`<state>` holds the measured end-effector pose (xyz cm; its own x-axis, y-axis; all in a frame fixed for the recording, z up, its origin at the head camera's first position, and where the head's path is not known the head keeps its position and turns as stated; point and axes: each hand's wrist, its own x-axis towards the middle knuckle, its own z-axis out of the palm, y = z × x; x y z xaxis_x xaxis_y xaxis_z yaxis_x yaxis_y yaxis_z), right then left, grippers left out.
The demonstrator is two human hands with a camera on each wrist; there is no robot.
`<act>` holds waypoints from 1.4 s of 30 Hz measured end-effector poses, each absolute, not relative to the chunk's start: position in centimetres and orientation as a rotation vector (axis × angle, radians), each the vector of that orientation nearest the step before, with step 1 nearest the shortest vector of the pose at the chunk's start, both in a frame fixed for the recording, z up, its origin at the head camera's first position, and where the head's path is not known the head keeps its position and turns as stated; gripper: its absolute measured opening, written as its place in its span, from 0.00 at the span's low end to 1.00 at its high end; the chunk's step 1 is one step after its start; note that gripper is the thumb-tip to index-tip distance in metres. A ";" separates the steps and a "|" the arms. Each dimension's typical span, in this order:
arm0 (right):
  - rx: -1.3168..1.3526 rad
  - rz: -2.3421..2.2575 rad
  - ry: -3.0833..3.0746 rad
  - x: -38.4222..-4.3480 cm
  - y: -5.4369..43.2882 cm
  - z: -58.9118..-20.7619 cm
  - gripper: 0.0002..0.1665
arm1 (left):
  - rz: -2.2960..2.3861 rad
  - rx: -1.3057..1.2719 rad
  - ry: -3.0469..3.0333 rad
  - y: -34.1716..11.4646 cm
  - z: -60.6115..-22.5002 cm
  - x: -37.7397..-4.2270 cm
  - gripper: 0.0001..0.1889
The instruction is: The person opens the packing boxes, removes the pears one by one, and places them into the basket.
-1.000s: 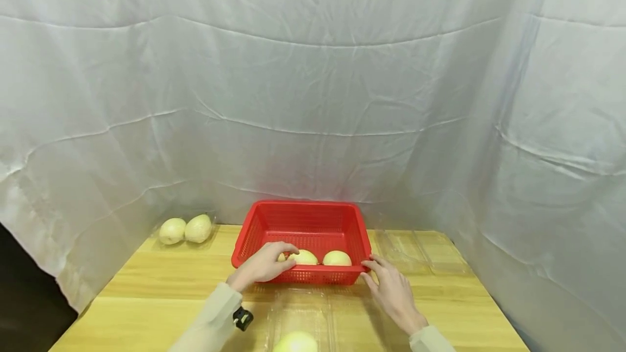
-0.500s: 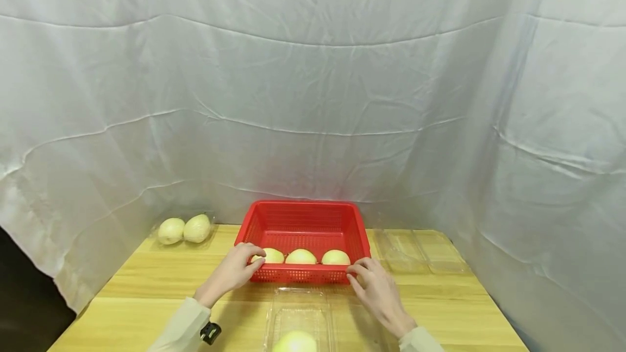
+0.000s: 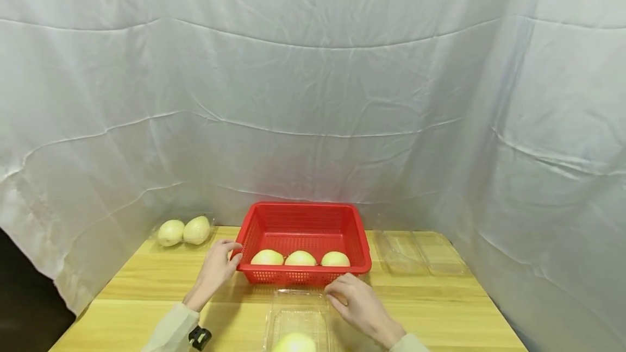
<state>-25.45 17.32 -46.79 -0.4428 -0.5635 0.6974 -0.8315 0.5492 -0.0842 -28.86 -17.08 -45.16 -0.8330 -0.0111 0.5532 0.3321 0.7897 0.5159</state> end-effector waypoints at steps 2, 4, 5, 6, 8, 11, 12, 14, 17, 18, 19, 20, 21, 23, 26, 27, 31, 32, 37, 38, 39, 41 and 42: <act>1.234 0.610 -2.187 -25.1 16.8 -46.7 0.13 | -0.861 -0.207 -2.443 -17.3 -45.2 -28.9 0.09; 1.344 0.645 -2.240 -24.7 16.3 -46.4 0.10 | -0.896 -0.174 -2.457 -17.3 -45.1 -28.9 0.11; 1.397 0.657 -2.286 -24.5 16.0 -46.2 0.08 | -0.915 -0.155 -2.462 -17.4 -45.1 -29.0 0.11; 1.446 0.667 -2.345 -24.2 15.7 -46.0 0.08 | -0.933 -0.138 -2.468 -17.4 -45.0 -29.0 0.11; 1.520 0.634 -2.484 -23.7 15.2 -45.6 0.14 | -0.967 -0.099 -2.477 -17.3 -45.0 -29.1 0.12; 1.591 0.540 -2.669 -23.2 14.5 -45.2 0.26 | -1.015 -0.038 -2.491 -17.3 -44.9 -29.1 0.13; 1.608 0.501 -2.708 -23.0 14.3 -45.1 0.28 | -1.026 -0.021 -2.497 -17.3 -44.9 -29.1 0.13; 1.635 0.450 -2.753 -22.8 14.0 -45.0 0.30 | -1.042 0.005 -2.511 -17.3 -44.8 -29.0 0.15; 1.672 0.419 -2.766 -22.6 13.5 -45.0 0.29 | -1.045 0.026 -2.535 -17.3 -44.8 -28.9 0.17; 1.681 0.416 -2.766 -22.6 13.4 -45.0 0.28 | -1.037 0.031 -2.541 -17.3 -44.8 -28.8 0.17; 1.685 0.419 -2.770 -22.6 13.3 -45.1 0.28 | -1.035 0.035 -2.546 -17.3 -44.8 -28.8 0.18; 1.686 0.421 -2.773 -22.5 13.1 -45.1 0.28 | -1.027 0.043 -2.553 -17.3 -44.8 -28.8 0.18; 1.692 0.419 -2.771 -22.5 13.0 -45.1 0.28 | -1.017 0.054 -2.560 -17.3 -44.8 -28.7 0.18; 1.692 0.422 -2.778 -22.4 12.8 -45.1 0.27 | -0.996 0.075 -2.565 -17.3 -44.7 -28.7 0.18; 1.695 0.416 -2.777 -22.4 12.4 -45.1 0.25 | -0.975 0.099 -2.573 -17.2 -44.7 -28.7 0.18; 1.702 0.403 -2.768 -22.4 12.3 -45.2 0.24 | -0.971 0.101 -2.574 -17.2 -44.7 -28.8 0.18; 1.718 0.363 -2.734 -22.3 12.0 -45.2 0.20 | -0.970 0.081 -2.565 -17.2 -44.9 -28.8 0.16; 1.716 0.362 -2.738 -22.3 12.0 -45.2 0.20 | -0.974 0.076 -2.562 -17.2 -45.0 -28.8 0.16; 1.654 0.450 -2.837 -22.1 11.8 -45.2 0.21 | -0.990 0.076 -2.543 -17.1 -45.0 -28.7 0.14; 1.645 0.463 -2.844 -22.1 11.8 -45.2 0.21 | -0.991 0.077 -2.543 -17.1 -45.0 -28.6 0.13; 1.639 0.476 -2.851 -22.1 11.7 -45.2 0.21 | -0.992 0.079 -2.543 -17.1 -45.0 -28.6 0.13; 1.633 0.479 -2.856 -22.1 11.7 -45.3 0.23 | -0.991 0.081 -2.548 -17.1 -45.0 -28.6 0.11; 1.633 0.475 -2.852 -22.1 11.7 -45.4 0.24 | -0.988 0.083 -2.552 -17.1 -44.9 -28.6 0.11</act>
